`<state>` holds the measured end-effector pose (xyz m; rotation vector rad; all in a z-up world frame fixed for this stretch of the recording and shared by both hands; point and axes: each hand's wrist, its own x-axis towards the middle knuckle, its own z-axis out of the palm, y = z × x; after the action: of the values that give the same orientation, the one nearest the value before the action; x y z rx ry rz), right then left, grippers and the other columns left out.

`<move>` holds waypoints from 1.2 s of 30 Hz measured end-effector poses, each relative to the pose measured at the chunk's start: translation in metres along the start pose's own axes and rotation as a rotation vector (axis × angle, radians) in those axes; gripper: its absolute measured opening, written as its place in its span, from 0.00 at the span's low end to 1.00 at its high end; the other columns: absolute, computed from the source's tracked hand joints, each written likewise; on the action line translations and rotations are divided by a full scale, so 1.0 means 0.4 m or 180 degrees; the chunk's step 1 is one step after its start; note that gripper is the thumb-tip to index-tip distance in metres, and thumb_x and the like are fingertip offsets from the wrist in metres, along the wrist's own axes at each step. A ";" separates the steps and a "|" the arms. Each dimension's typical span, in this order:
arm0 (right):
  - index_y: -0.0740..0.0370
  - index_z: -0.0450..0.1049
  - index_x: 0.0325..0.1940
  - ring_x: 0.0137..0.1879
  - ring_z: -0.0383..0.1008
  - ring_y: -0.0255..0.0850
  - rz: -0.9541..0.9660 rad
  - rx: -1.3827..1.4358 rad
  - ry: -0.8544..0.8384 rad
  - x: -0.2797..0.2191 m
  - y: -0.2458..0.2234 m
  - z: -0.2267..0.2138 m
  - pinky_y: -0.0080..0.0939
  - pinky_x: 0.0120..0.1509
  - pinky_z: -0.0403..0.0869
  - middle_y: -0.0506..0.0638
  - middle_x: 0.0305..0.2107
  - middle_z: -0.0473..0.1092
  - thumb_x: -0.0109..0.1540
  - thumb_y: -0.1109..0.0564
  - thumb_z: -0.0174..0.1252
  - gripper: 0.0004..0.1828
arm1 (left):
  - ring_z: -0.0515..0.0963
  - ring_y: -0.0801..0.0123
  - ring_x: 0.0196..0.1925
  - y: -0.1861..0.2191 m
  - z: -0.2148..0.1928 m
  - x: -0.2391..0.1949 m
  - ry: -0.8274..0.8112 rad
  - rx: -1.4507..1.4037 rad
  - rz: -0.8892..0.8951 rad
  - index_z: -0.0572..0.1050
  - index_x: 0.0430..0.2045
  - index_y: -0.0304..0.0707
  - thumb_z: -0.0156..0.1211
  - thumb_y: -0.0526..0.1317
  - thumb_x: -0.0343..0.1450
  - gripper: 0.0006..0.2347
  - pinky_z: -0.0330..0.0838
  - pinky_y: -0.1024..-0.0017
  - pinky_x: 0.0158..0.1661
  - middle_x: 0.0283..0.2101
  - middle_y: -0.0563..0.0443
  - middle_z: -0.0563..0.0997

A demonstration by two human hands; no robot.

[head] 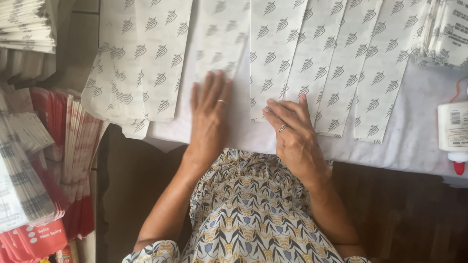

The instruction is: Fanning out paper bags on a table and applying glue to their edges.

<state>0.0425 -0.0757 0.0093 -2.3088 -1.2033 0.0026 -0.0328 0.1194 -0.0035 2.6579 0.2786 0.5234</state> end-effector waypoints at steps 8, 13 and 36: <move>0.65 0.78 0.58 0.70 0.66 0.57 0.0076 -0.0062 -0.0023 0.005 -0.024 -0.019 0.66 0.80 0.51 0.60 0.59 0.72 0.62 0.72 0.56 0.20 | 0.65 0.38 0.70 0.039 0.087 0.032 0.0213 -0.0081 0.0232 0.73 0.57 0.26 0.51 0.23 0.71 0.18 0.63 0.45 0.64 0.64 0.28 0.71; 0.72 0.77 0.55 0.68 0.68 0.59 -0.0118 0.0093 0.0271 0.012 -0.027 -0.014 0.68 0.79 0.54 0.63 0.59 0.71 0.61 0.75 0.55 0.19 | 0.65 0.40 0.69 -0.026 0.002 0.006 0.0305 -0.0718 0.0444 0.79 0.45 0.27 0.60 0.25 0.69 0.11 0.60 0.46 0.65 0.61 0.32 0.73; 0.71 0.79 0.37 0.55 0.80 0.49 -0.0171 0.0844 0.0518 0.098 -0.056 0.081 0.59 0.81 0.54 0.56 0.47 0.76 0.61 0.69 0.67 0.03 | 0.82 0.54 0.55 -0.045 -0.039 -0.021 0.0367 -0.1507 -0.0042 0.82 0.34 0.33 0.68 0.28 0.67 0.05 0.52 0.45 0.68 0.42 0.46 0.84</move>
<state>0.0411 -0.0206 0.0009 -2.0062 -1.1102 -0.0419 -0.0487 0.1390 -0.0007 2.1708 0.1783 0.6491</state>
